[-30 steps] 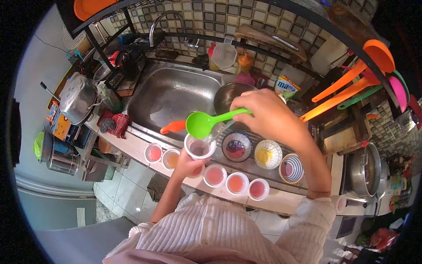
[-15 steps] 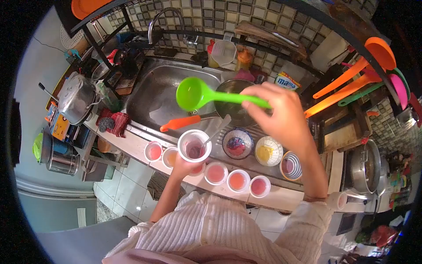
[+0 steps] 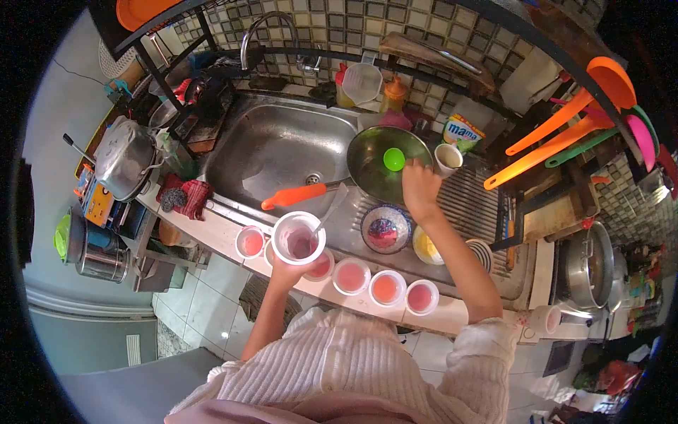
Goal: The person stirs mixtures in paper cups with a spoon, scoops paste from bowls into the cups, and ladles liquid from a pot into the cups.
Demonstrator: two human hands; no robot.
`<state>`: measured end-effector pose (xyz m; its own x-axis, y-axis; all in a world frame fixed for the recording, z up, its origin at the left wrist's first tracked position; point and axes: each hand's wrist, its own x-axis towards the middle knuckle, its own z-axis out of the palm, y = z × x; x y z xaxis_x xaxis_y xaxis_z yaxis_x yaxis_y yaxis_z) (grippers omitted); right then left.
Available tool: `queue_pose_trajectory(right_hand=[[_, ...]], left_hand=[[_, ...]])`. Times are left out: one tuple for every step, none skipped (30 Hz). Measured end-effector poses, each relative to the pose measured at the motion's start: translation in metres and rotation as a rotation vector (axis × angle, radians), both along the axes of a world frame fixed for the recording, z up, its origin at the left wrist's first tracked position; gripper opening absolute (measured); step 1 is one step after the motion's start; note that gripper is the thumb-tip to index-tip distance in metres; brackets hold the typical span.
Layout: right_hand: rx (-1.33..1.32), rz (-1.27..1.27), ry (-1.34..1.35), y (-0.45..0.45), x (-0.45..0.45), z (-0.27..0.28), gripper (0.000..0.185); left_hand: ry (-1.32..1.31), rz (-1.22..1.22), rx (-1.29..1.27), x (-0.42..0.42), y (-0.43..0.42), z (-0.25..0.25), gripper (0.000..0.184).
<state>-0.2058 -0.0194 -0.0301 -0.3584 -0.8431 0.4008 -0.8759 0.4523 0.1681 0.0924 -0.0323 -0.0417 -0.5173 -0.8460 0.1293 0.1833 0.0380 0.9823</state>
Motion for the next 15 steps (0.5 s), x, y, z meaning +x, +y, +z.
queue_pose_trajectory(right_hand=[[0.017, -0.007, -0.056, -0.001, -0.002, -0.005, 0.012], [0.034, -0.014, -0.112, 0.000, -0.004, -0.010, 0.014], [0.032, -0.017, -0.112, 0.000, -0.006, -0.012, 0.014], [0.095, 0.007, -0.232, 0.002, -0.008, -0.014, 0.014], [0.159, 0.032, -0.352, 0.002, -0.009, -0.016, 0.014], [0.159, 0.031, -0.352, 0.002, -0.007, -0.010, 0.014], [0.198, 0.020, -0.472, 0.002, -0.005, -0.002, 0.014], [0.237, 0.008, -0.592, 0.002, -0.004, 0.004, 0.014], [0.237, 0.006, -0.591, 0.003, -0.008, 0.003, 0.014], [0.210, 0.054, -0.660, 0.003, -0.013, 0.001, 0.015], [0.182, 0.103, -0.728, 0.004, -0.016, 0.000, 0.015], [0.181, 0.101, -0.727, 0.004, -0.016, 0.006, 0.015], [0.178, 0.115, -0.755, 0.005, -0.016, 0.014, 0.015], [0.175, 0.129, -0.782, 0.007, -0.015, 0.021, 0.015], [0.174, 0.127, -0.782, 0.007, -0.017, 0.024, 0.015]], left_hand=[[-0.002, 0.002, -0.011, 0.001, -0.001, -0.001, 0.063], [-0.003, 0.004, -0.023, 0.001, -0.002, -0.001, 0.062], [-0.003, 0.001, -0.025, 0.001, -0.003, -0.002, 0.062], [-0.007, 0.000, -0.022, 0.002, -0.004, -0.004, 0.062], [-0.013, -0.001, -0.018, 0.002, -0.004, -0.005, 0.062], [-0.013, -0.001, -0.019, 0.003, -0.004, -0.004, 0.062], [-0.024, -0.006, -0.015, 0.003, -0.005, -0.001, 0.062], [-0.035, -0.011, -0.012, 0.003, -0.005, 0.000, 0.061], [-0.034, -0.013, -0.011, 0.003, -0.005, -0.001, 0.061], [-0.033, -0.013, -0.017, 0.003, -0.005, -0.002, 0.061], [-0.032, -0.013, -0.023, 0.003, -0.006, -0.003, 0.061], [-0.031, -0.015, -0.023, 0.002, -0.006, -0.003, 0.061], [-0.032, -0.015, -0.029, 0.002, -0.007, -0.003, 0.060], [-0.032, -0.015, -0.036, 0.002, -0.007, -0.004, 0.060], [-0.032, -0.016, -0.036, 0.001, -0.007, -0.004, 0.060]])
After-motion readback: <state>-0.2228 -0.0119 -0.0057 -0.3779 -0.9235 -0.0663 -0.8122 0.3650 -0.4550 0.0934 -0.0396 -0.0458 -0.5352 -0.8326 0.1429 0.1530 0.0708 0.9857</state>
